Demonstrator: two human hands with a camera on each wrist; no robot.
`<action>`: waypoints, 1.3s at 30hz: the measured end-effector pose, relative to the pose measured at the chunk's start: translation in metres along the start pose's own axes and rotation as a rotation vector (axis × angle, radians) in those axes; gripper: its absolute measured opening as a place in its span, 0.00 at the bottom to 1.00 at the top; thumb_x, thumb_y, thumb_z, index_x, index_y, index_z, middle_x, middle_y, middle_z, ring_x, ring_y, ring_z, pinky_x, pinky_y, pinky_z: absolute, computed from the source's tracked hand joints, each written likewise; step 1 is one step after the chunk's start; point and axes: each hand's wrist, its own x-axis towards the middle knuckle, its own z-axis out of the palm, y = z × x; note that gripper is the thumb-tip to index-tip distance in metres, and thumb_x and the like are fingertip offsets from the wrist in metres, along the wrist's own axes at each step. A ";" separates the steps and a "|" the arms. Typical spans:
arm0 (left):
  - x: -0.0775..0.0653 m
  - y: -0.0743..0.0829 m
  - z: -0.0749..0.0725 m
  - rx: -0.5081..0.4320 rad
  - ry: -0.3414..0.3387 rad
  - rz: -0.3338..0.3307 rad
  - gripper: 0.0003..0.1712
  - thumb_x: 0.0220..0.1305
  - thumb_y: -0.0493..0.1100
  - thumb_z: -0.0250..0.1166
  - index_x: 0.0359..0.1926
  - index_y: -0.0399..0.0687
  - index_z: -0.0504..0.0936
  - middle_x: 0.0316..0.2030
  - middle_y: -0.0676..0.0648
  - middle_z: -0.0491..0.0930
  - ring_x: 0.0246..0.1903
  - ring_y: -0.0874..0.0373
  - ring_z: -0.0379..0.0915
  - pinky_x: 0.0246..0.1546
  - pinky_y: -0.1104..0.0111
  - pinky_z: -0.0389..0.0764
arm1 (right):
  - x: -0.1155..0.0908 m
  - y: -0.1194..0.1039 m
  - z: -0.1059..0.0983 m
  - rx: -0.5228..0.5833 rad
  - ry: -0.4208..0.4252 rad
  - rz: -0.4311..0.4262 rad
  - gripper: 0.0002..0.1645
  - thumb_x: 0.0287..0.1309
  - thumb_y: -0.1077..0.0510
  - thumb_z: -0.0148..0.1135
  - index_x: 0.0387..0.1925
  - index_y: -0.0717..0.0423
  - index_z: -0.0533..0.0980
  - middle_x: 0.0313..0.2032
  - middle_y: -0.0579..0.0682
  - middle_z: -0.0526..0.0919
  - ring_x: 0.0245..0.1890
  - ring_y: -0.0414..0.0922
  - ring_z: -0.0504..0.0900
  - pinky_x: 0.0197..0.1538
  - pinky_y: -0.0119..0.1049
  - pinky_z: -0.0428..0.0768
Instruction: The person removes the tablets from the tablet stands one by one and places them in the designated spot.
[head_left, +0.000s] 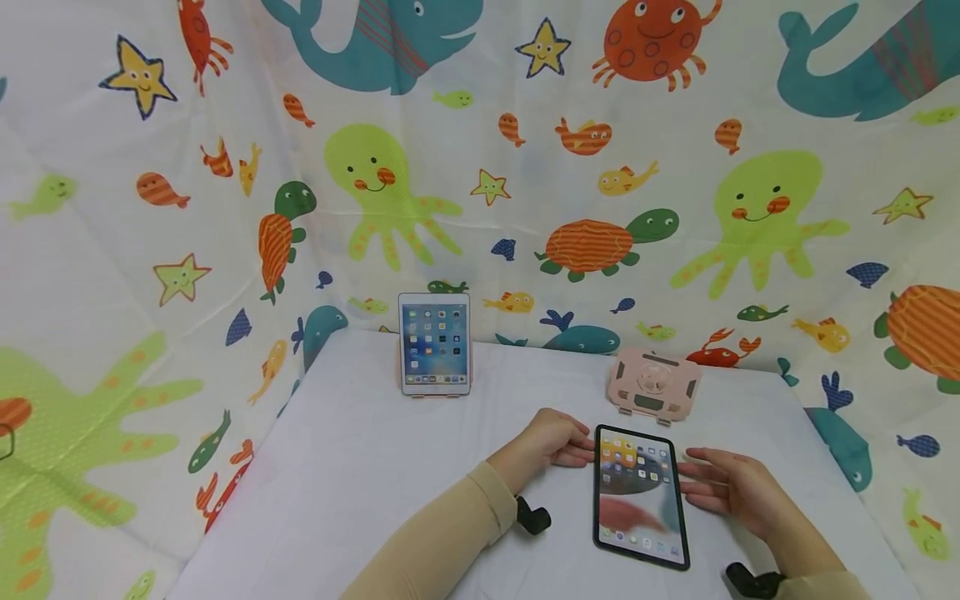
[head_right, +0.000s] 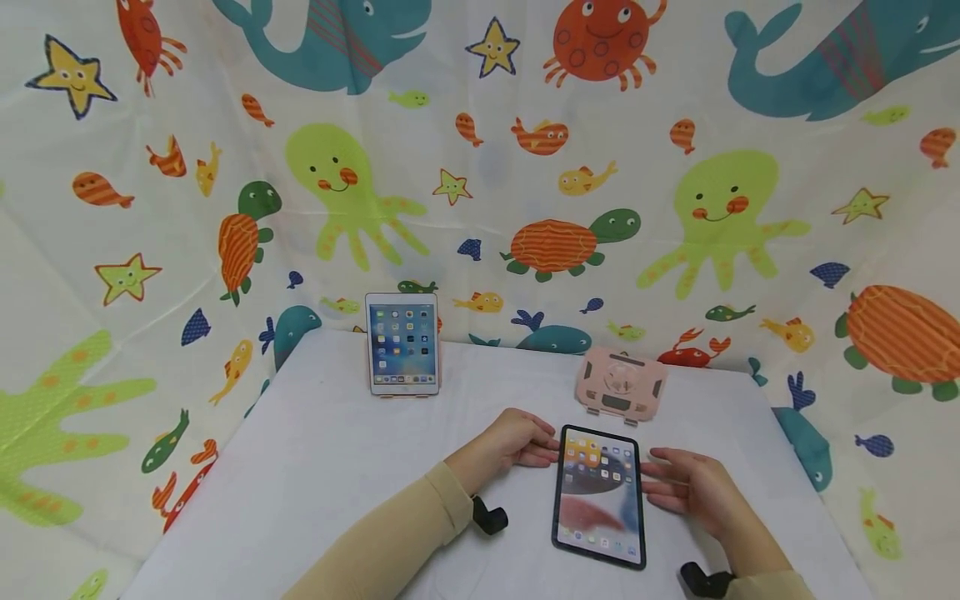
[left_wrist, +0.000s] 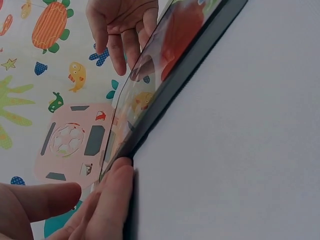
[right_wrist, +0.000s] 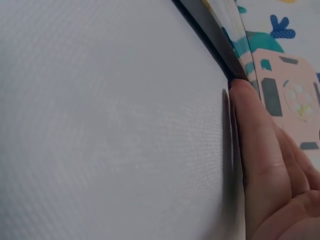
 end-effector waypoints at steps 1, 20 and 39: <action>0.000 0.000 0.000 0.003 -0.004 0.002 0.08 0.70 0.30 0.66 0.46 0.37 0.88 0.36 0.40 0.93 0.30 0.56 0.91 0.35 0.63 0.94 | 0.000 0.001 0.000 -0.002 0.006 0.001 0.41 0.86 0.42 0.44 0.82 0.67 0.55 0.50 0.51 0.93 0.49 0.54 0.94 0.56 0.50 0.92; -0.015 -0.008 -0.001 -0.020 -0.049 0.014 0.12 0.72 0.31 0.65 0.53 0.33 0.86 0.41 0.37 0.92 0.37 0.52 0.93 0.43 0.59 0.94 | -0.006 0.005 -0.002 -0.046 -0.014 -0.012 0.43 0.85 0.41 0.48 0.84 0.62 0.52 0.52 0.50 0.93 0.50 0.54 0.94 0.56 0.51 0.92; -0.027 0.008 -0.017 -0.068 -0.141 0.042 0.21 0.74 0.37 0.65 0.65 0.35 0.82 0.50 0.38 0.92 0.47 0.46 0.93 0.50 0.52 0.93 | -0.014 -0.008 -0.012 -0.104 -0.073 -0.086 0.50 0.81 0.37 0.55 0.86 0.57 0.48 0.60 0.49 0.90 0.55 0.51 0.93 0.57 0.49 0.91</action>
